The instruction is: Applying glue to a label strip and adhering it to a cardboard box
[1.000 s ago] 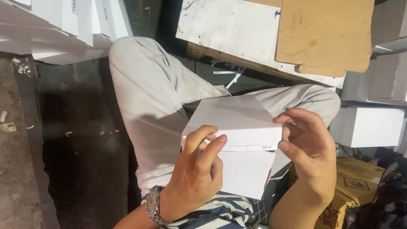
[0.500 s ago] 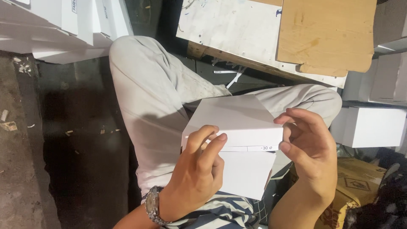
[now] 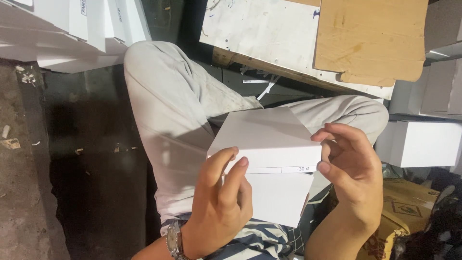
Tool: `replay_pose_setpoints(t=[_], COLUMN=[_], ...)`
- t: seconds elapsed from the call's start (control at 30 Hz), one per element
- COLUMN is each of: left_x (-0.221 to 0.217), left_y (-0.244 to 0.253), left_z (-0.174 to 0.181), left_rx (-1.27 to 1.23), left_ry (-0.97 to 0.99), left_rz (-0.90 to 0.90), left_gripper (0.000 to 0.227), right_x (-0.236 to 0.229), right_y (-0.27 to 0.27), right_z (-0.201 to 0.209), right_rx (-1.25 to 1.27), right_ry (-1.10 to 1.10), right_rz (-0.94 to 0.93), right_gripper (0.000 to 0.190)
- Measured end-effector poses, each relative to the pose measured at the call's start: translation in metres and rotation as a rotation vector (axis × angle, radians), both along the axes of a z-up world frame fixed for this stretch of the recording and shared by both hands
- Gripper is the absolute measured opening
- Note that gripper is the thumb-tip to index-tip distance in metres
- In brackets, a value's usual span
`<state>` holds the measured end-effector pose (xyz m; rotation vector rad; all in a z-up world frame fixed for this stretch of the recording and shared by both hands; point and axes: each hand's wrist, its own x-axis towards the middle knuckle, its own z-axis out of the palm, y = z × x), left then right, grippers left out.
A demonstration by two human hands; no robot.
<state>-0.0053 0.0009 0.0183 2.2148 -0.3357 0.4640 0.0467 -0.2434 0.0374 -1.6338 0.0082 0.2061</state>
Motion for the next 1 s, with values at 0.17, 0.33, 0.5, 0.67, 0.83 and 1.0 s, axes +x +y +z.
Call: replay_pose_setpoints(t=[0.17, 0.33, 0.5, 0.67, 0.83, 1.0], left_x=[-0.004, -0.002, 0.000, -0.003, 0.000, 0.007], left_y=[-0.001, 0.002, 0.003, 0.005, 0.007, 0.012], left_z=[-0.005, -0.013, -0.016, -0.014, -0.009, 0.009], left_rx=[-0.171, -0.251, -0.287, -0.360, -0.310, -0.360], left_ry=[0.045, 0.048, 0.022, 0.171, 0.182, 0.308], left_rz=[0.052, 0.041, 0.029, 0.056, 0.089, 0.125], left_gripper=[0.053, 0.056, 0.051, 0.051, 0.046, 0.047], right_x=[-0.001, -0.001, 0.000, 0.000, -0.002, -0.003], right_y=[-0.002, 0.000, 0.000, 0.000, 0.001, 0.000], right_z=[0.002, 0.000, 0.000, 0.000, -0.002, -0.002], right_rx=[-0.016, -0.005, 0.011, -0.003, 0.027, 0.025], right_ry=[-0.004, 0.012, 0.012, 0.001, 0.001, -0.012], right_rz=[0.023, 0.005, 0.017, 0.017, 0.005, 0.033], right_gripper=[0.053, 0.053, 0.053, 0.052, 0.054, 0.052])
